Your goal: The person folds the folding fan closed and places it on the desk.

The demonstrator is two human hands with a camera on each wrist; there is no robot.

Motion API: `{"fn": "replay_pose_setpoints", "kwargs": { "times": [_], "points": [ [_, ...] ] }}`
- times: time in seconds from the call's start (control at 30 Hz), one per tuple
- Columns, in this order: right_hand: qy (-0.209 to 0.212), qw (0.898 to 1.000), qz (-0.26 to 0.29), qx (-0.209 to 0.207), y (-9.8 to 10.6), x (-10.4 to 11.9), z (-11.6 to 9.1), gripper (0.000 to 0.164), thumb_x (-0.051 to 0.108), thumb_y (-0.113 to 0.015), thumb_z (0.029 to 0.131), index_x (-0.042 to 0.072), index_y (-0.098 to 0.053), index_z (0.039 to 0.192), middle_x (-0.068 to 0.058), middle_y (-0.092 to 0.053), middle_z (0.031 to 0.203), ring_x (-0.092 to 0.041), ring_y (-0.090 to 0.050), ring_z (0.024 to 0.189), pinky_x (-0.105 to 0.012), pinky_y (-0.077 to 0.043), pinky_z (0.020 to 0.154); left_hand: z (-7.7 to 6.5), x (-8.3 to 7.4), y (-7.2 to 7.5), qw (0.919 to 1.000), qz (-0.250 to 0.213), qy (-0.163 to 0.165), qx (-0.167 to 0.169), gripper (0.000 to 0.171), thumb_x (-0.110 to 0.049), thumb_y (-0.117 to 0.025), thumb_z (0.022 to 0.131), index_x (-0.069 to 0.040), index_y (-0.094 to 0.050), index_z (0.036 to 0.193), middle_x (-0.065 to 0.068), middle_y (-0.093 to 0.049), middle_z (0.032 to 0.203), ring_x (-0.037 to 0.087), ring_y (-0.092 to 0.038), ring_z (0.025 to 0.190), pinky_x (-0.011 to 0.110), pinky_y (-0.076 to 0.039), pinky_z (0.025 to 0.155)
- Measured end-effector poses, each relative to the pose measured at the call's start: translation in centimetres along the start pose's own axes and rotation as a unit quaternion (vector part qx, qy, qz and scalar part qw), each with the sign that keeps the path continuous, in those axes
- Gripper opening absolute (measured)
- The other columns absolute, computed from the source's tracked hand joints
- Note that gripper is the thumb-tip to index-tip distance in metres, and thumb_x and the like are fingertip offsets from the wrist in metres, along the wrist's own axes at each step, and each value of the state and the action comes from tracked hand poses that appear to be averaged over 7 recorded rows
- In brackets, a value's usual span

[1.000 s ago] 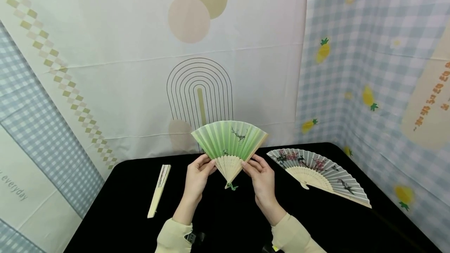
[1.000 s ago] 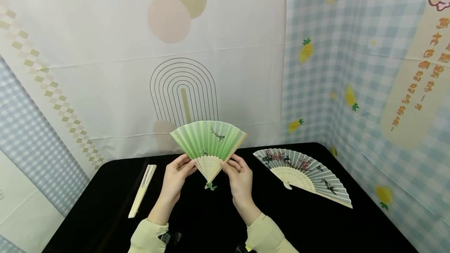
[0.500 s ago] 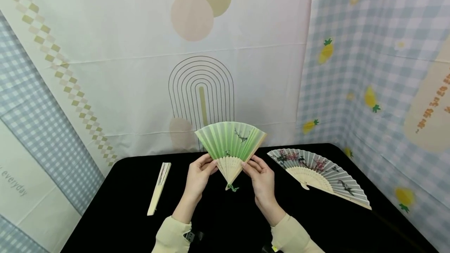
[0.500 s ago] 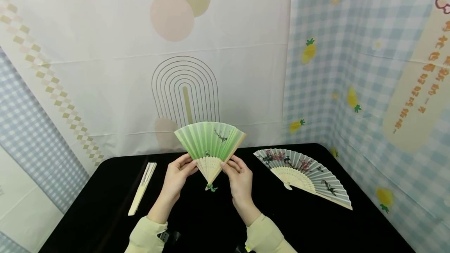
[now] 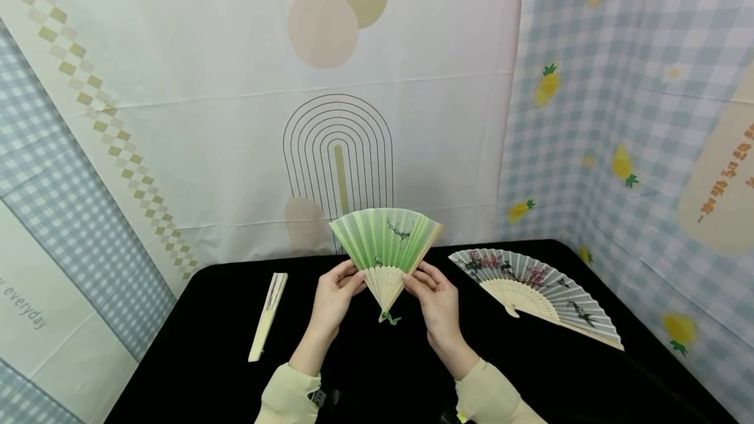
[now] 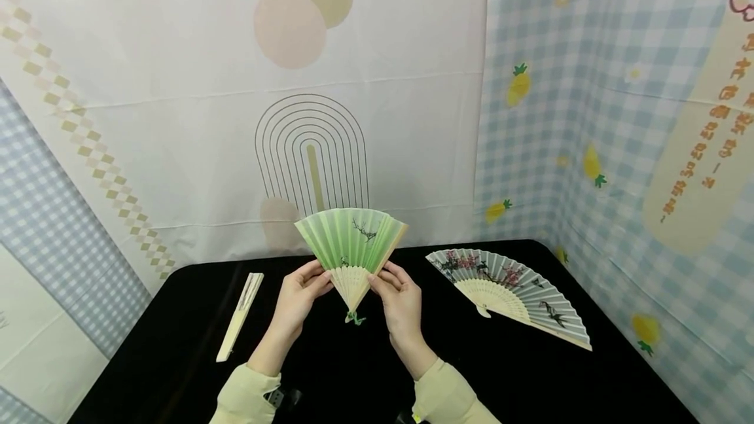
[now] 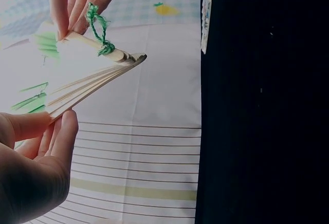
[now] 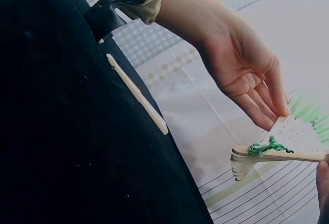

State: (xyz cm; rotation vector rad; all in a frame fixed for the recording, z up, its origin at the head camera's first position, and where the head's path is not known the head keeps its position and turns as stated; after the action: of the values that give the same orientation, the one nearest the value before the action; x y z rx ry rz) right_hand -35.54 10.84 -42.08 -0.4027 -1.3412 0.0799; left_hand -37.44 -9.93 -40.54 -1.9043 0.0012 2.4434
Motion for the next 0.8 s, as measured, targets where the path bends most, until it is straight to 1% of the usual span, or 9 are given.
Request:
{"fn": "replay_pose_setpoints", "kwargs": {
  "times": [0.13,0.3,0.43,0.67,0.8],
  "points": [
    [-0.002,1.0,-0.003,0.007,-0.1,-0.1,-0.2,0.04,-0.001,-0.074,0.09,-0.005,-0.063,0.128,-0.013,-0.074,0.103,-0.011,-0.071,0.087,-0.025,-0.06,0.08,-0.2,0.1,-0.1,1.0,0.005,0.002,0.003,0.035,-0.003,-0.063,0.099,0.005,-0.061,0.133,0.024,-0.066,0.118,0.029,-0.069,0.107,0.035,-0.059,0.089],
    [-0.001,1.0,-0.007,0.014,-0.2,-0.1,-0.3,0.041,0.001,-0.074,0.09,-0.006,-0.063,0.129,-0.014,-0.074,0.105,-0.011,-0.071,0.088,-0.025,-0.06,0.081,-0.2,0.0,-0.1,1.0,0.005,-0.001,0.005,0.035,-0.002,-0.063,0.099,0.006,-0.06,0.133,0.027,-0.065,0.119,0.029,-0.068,0.107,0.038,-0.058,0.09],
    [-0.006,1.0,-0.007,0.015,-0.3,-0.2,-0.3,0.04,0.0,-0.074,0.09,-0.005,-0.063,0.129,-0.015,-0.074,0.105,-0.011,-0.071,0.088,-0.026,-0.06,0.081,-0.3,0.2,-0.1,0.9999,0.009,0.003,0.006,0.036,-0.002,-0.062,0.099,0.006,-0.06,0.134,0.026,-0.065,0.118,0.029,-0.069,0.106,0.036,-0.059,0.09],
    [-0.002,0.999,-0.033,0.021,-0.8,-0.3,-0.6,0.041,0.0,-0.075,0.09,-0.005,-0.064,0.129,-0.018,-0.073,0.109,-0.01,-0.071,0.091,-0.024,-0.059,0.08,-0.4,0.5,0.0,0.9998,0.011,0.006,0.013,0.036,-0.002,-0.062,0.099,0.008,-0.059,0.133,0.027,-0.065,0.117,0.028,-0.069,0.106,0.034,-0.059,0.088],
    [-0.002,0.999,-0.034,0.027,-1.1,-0.4,-0.6,0.04,0.0,-0.074,0.09,-0.005,-0.064,0.129,-0.019,-0.072,0.11,-0.011,-0.071,0.091,-0.024,-0.059,0.08,-0.5,0.4,0.1,0.9998,0.015,0.01,0.013,0.037,-0.003,-0.062,0.099,0.008,-0.058,0.134,0.026,-0.065,0.118,0.03,-0.068,0.107,0.038,-0.058,0.091]
  ]
}}
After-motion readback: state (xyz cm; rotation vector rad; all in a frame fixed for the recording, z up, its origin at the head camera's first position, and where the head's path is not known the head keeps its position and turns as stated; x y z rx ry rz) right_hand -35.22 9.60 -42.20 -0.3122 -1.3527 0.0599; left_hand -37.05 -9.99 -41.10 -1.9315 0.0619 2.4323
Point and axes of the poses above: each hand's wrist, its own z-axis towards the middle knuckle, its own y-axis out of the back of the hand, x = y × z, the point moved 10 cm from there along z, towards the middle knuckle
